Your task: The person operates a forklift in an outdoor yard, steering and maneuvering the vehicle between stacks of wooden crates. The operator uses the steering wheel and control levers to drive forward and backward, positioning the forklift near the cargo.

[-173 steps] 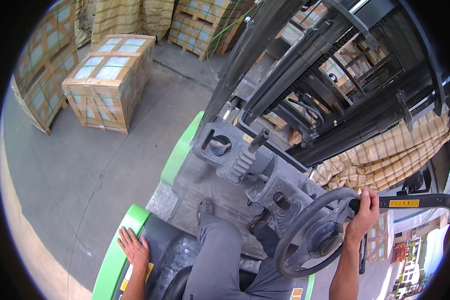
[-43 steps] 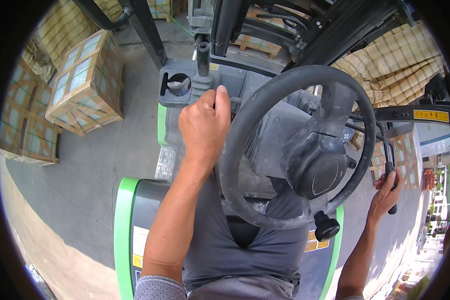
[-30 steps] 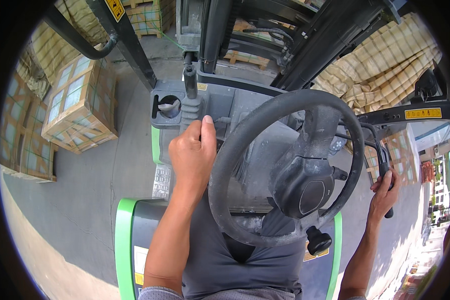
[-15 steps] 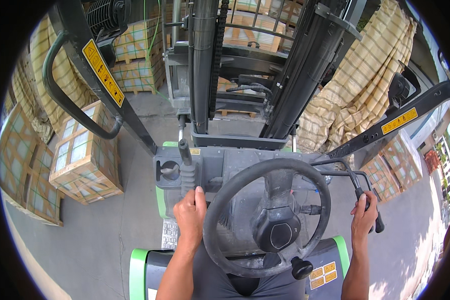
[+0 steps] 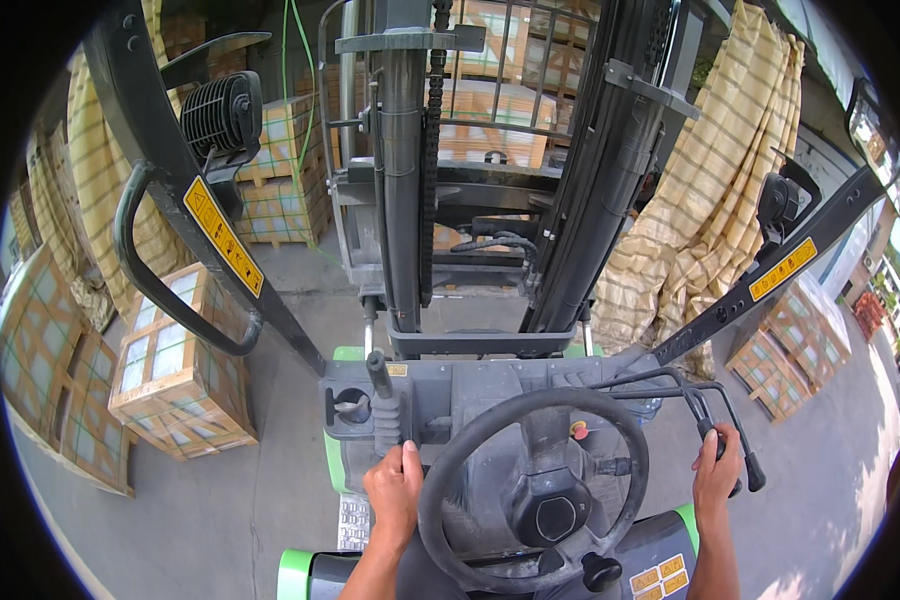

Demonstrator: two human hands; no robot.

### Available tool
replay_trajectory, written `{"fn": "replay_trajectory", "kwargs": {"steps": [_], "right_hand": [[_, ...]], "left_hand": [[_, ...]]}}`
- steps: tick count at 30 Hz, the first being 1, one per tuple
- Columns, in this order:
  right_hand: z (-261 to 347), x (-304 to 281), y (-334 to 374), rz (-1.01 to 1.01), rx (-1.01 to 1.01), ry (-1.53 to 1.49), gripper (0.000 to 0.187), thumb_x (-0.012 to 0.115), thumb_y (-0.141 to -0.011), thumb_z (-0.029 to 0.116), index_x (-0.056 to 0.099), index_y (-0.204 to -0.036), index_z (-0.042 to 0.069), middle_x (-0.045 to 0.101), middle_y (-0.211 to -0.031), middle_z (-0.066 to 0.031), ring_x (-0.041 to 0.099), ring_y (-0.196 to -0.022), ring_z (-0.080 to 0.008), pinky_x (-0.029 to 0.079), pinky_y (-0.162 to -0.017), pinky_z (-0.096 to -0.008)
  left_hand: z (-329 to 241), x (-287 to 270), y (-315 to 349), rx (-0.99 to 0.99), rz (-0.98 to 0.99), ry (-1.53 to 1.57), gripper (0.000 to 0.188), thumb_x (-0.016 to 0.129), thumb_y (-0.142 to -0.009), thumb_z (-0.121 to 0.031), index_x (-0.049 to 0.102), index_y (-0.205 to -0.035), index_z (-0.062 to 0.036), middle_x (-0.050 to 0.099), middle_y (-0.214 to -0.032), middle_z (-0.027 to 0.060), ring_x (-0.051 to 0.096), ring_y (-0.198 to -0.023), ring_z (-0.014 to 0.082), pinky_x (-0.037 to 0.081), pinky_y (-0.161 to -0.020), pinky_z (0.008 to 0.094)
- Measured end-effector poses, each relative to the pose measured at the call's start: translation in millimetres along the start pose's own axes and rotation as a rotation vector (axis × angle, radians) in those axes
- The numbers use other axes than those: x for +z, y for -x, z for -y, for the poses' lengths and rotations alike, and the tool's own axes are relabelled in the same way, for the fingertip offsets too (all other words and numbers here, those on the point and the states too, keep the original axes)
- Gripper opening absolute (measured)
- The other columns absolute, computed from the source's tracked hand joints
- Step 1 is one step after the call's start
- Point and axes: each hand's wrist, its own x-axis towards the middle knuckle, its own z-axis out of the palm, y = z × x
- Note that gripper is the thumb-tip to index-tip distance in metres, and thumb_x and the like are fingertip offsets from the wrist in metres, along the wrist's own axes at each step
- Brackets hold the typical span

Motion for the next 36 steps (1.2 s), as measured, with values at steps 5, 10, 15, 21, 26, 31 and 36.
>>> {"fn": "replay_trajectory", "kwargs": {"steps": [5,10,15,21,26,31,36], "right_hand": [[-0.7,-1.5,4.4,-0.014,0.015,-0.011,0.019,0.056,-0.101,0.018,0.058,-0.109,0.0,0.059,-0.071,-0.0087,0.053,-0.045,-0.0133,0.041,-0.044,-0.0303],[2.2,4.4,6.2,-0.033,0.007,-0.01,0.019,0.055,-0.102,0.016,0.058,-0.11,0.0,0.057,-0.069,-0.0057,0.051,-0.046,-0.011,0.04,-0.044,-0.0279],[-3.3,9.2,11.7,-0.021,0.027,-0.049,0.02,0.055,-0.102,0.016,0.058,-0.112,-0.001,0.054,-0.068,-0.0045,0.05,-0.048,-0.01,0.04,-0.045,-0.027],[-8.8,10.0,19.6,-0.049,0.018,-0.039,0.02,0.054,-0.103,0.017,0.057,-0.112,-0.001,0.053,-0.067,-0.0042,0.049,-0.049,-0.0102,0.04,-0.046,-0.0271],[-2.7,-1.6,29.1,-0.001,0.071,-0.035,0.02,0.054,-0.103,0.017,0.057,-0.112,-0.001,0.054,-0.069,-0.0054,0.05,-0.049,-0.0112,0.041,-0.048,-0.0281],[-4.0,-15.5,42.2,0.012,0.104,-0.042,0.022,0.056,-0.102,0.018,0.057,-0.112,-0.001,0.056,-0.073,-0.0073,0.053,-0.052,-0.0129,0.043,-0.05,-0.0301],[47.1,-30.2,62.1,0.018,-0.216,0.062,0.033,0.065,-0.087,0.01,0.055,-0.116,-0.004,0.055,-0.121,-0.0229,0.049,-0.116,-0.0402,0.038,-0.103,-0.0485]], "left_hand": [[4.3,0.4,2.6,0.012,0.007,0.004,0.035,0.062,-0.096,-0.014,0.056,-0.065,0.0017,0.056,-0.057,0.022,0.055,-0.049,0.0398,0.04,-0.048,0.0461],[5.3,2.8,-2.1,0.043,0.006,0.01,0.035,0.062,-0.096,-0.013,0.055,-0.065,0.0019,0.055,-0.056,0.0217,0.054,-0.048,0.0402,0.04,-0.048,0.0459],[15.6,7.2,-2.2,0.045,-0.009,0.026,0.035,0.062,-0.096,-0.012,0.054,-0.064,0.0021,0.054,-0.055,0.0207,0.053,-0.047,0.0397,0.039,-0.047,0.0453],[8.2,11.8,-13.8,0.075,-0.028,0.058,0.035,0.062,-0.095,-0.011,0.053,-0.064,0.0021,0.054,-0.055,0.0203,0.052,-0.047,0.0388,0.038,-0.047,0.0453],[7.0,9.2,-6.2,0.031,-0.01,0.045,0.035,0.062,-0.095,-0.011,0.055,-0.064,0.0019,0.054,-0.055,0.0199,0.051,-0.046,0.0374,0.038,-0.047,0.0448],[1.0,5.1,-1.8,-0.007,-0.002,0.022,0.034,0.061,-0.095,-0.013,0.056,-0.065,0.0019,0.056,-0.057,0.0197,0.052,-0.047,0.037,0.039,-0.049,0.0448],[1.3,-3.6,-1.5,-0.024,-0.005,-0.025,0.035,0.06,-0.096,-0.017,0.059,-0.066,0.0022,0.058,-0.058,0.0203,0.055,-0.049,0.0377,0.041,-0.051,0.0452]]}}
